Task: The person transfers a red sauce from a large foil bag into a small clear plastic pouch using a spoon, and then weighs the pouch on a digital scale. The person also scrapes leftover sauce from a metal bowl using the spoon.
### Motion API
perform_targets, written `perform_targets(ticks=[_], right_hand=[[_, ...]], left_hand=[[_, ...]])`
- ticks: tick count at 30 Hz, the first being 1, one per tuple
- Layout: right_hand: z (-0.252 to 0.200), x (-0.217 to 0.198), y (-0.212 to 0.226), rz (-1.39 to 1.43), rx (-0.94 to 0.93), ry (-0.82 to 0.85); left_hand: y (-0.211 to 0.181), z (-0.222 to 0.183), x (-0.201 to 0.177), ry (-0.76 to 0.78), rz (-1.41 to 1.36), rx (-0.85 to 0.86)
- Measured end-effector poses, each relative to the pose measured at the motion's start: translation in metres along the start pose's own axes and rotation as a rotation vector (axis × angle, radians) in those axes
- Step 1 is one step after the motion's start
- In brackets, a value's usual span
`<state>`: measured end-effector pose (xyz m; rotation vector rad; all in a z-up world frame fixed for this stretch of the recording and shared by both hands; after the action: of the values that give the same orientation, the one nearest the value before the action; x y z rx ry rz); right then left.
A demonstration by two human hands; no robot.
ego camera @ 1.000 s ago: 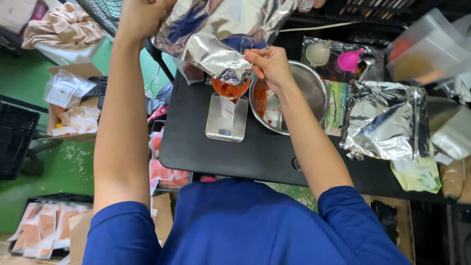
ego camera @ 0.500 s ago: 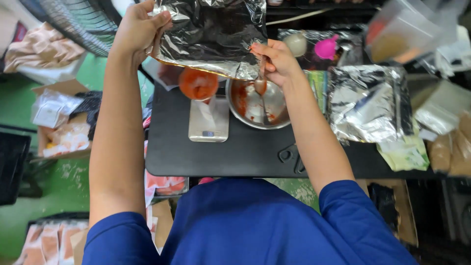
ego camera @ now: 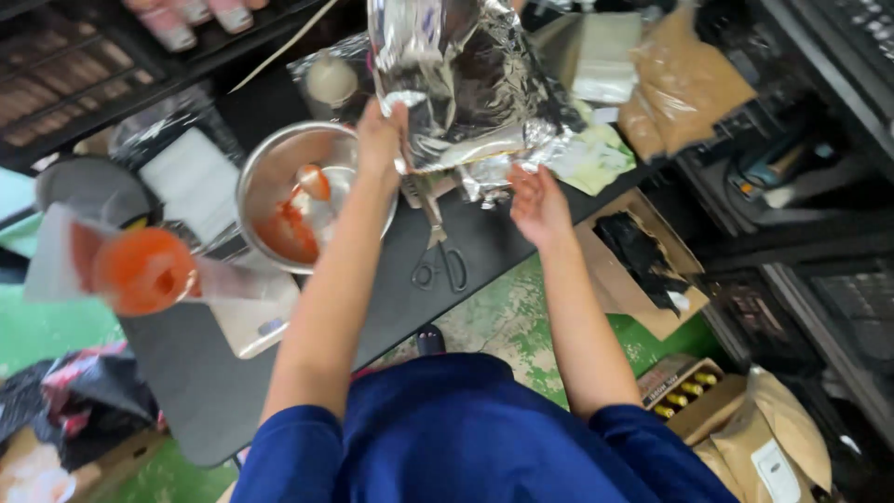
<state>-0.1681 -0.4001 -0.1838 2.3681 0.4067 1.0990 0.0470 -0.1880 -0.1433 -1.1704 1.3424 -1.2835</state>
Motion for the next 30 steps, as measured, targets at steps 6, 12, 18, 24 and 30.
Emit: perform_targets(ticks=[6, 12, 18, 24, 30], right_hand=[[-0.007, -0.119, -0.053, -0.237, 0.100, 0.001], [-0.012, -0.094, -0.075, -0.383, 0.178, 0.074], [0.049, -0.021, -0.121, -0.633, 0.201, 0.339], [0.016, 0.157, -0.180, -0.976, 0.011, 0.776], [-0.109, 0.324, -0.214, -1.401, -0.569, 1.214]], left_hand=[[0.175, -0.025, 0.102, 0.043, -0.251, -0.457], [0.198, -0.038, 0.087, 0.086, 0.012, -0.640], [0.103, -0.090, 0.003, 0.014, 0.183, 0.049], [-0.005, -0.226, -0.133, -0.182, 0.180, 0.346], [0.051, -0.284, -0.278, -0.637, 0.321, 0.160]])
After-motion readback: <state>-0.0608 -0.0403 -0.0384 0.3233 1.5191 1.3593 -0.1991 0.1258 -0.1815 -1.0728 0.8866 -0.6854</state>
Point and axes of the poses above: each hand's wrist, its own z-axis towards the middle knuckle, its own x-axis out of the palm, y = z × x, the point moved 5 cm from there along z, towards the middle knuckle, and after that the axes turned 1 degree about y, right-handed, at the moved point
